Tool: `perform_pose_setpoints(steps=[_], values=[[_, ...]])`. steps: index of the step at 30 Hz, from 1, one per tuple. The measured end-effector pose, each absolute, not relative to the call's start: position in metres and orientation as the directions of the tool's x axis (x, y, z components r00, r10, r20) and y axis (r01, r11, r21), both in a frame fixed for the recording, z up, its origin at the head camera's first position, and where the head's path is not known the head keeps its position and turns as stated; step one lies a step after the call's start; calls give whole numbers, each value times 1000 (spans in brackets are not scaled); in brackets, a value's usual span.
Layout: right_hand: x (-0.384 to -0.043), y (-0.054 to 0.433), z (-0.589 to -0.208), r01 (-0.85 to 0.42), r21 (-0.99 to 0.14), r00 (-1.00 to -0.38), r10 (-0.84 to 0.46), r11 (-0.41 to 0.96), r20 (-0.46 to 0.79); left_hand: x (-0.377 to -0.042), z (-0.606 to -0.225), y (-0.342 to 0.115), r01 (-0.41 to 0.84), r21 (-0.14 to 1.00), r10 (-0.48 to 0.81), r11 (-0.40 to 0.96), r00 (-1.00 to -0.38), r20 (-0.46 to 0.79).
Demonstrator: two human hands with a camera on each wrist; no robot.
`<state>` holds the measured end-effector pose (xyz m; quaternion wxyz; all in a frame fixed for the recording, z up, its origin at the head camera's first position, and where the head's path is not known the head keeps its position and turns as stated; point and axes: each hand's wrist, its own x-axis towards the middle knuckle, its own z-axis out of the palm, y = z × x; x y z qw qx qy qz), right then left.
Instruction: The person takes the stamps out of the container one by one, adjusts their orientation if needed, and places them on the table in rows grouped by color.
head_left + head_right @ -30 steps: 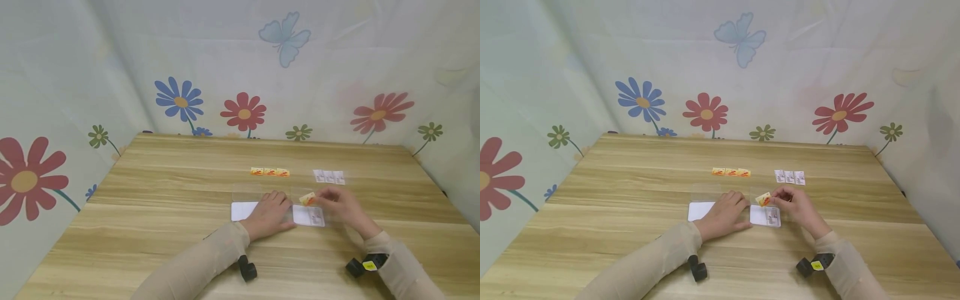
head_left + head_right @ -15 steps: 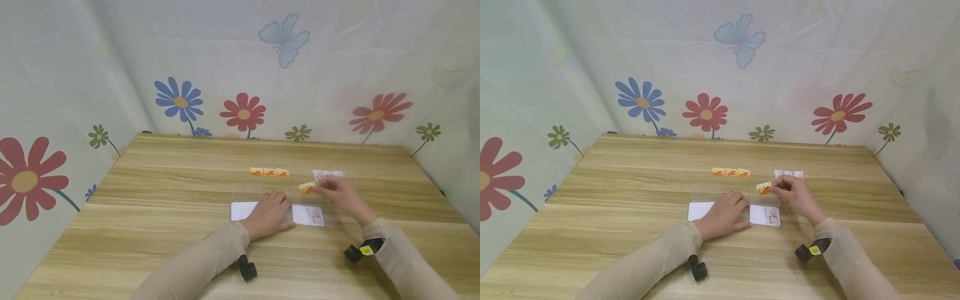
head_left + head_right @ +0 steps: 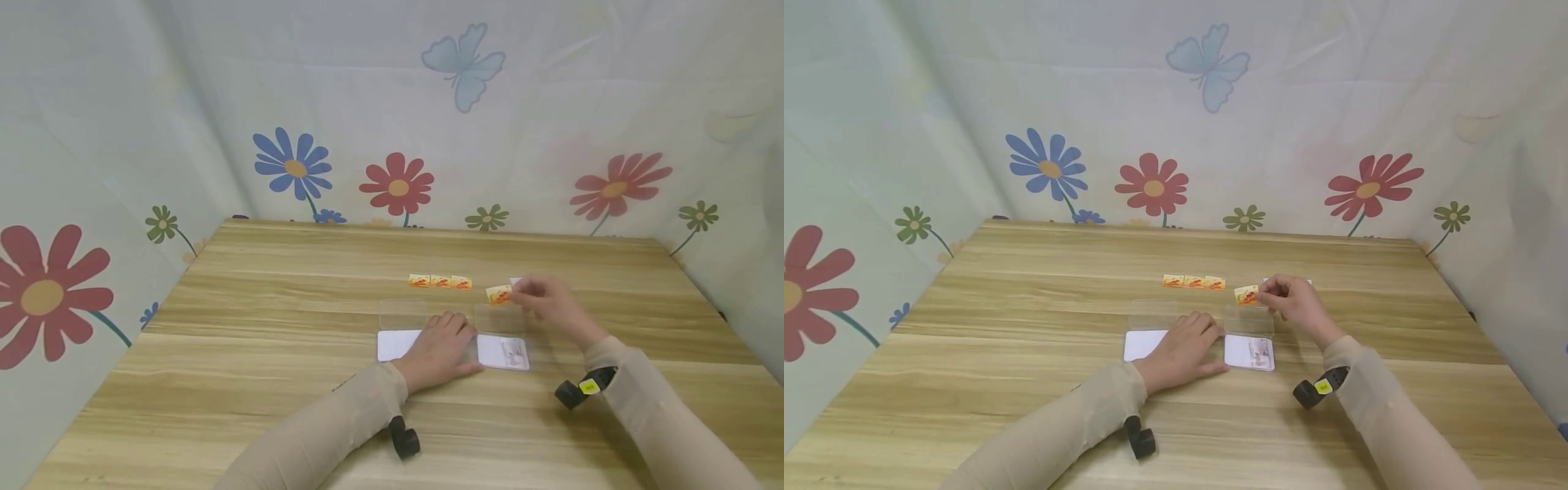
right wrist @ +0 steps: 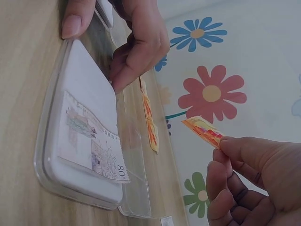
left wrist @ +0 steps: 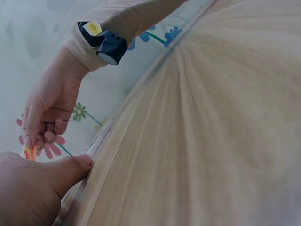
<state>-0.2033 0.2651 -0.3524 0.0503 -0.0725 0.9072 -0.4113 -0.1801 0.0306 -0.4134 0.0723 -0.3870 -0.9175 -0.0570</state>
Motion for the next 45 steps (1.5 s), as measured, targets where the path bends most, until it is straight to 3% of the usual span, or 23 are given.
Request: perform_pose_setpoints(steps=[45], values=[[-249, 257, -371, 87, -805, -985, -72, 587, -159, -178, -414, 29, 723, 31, 708, 690, -683, 177]])
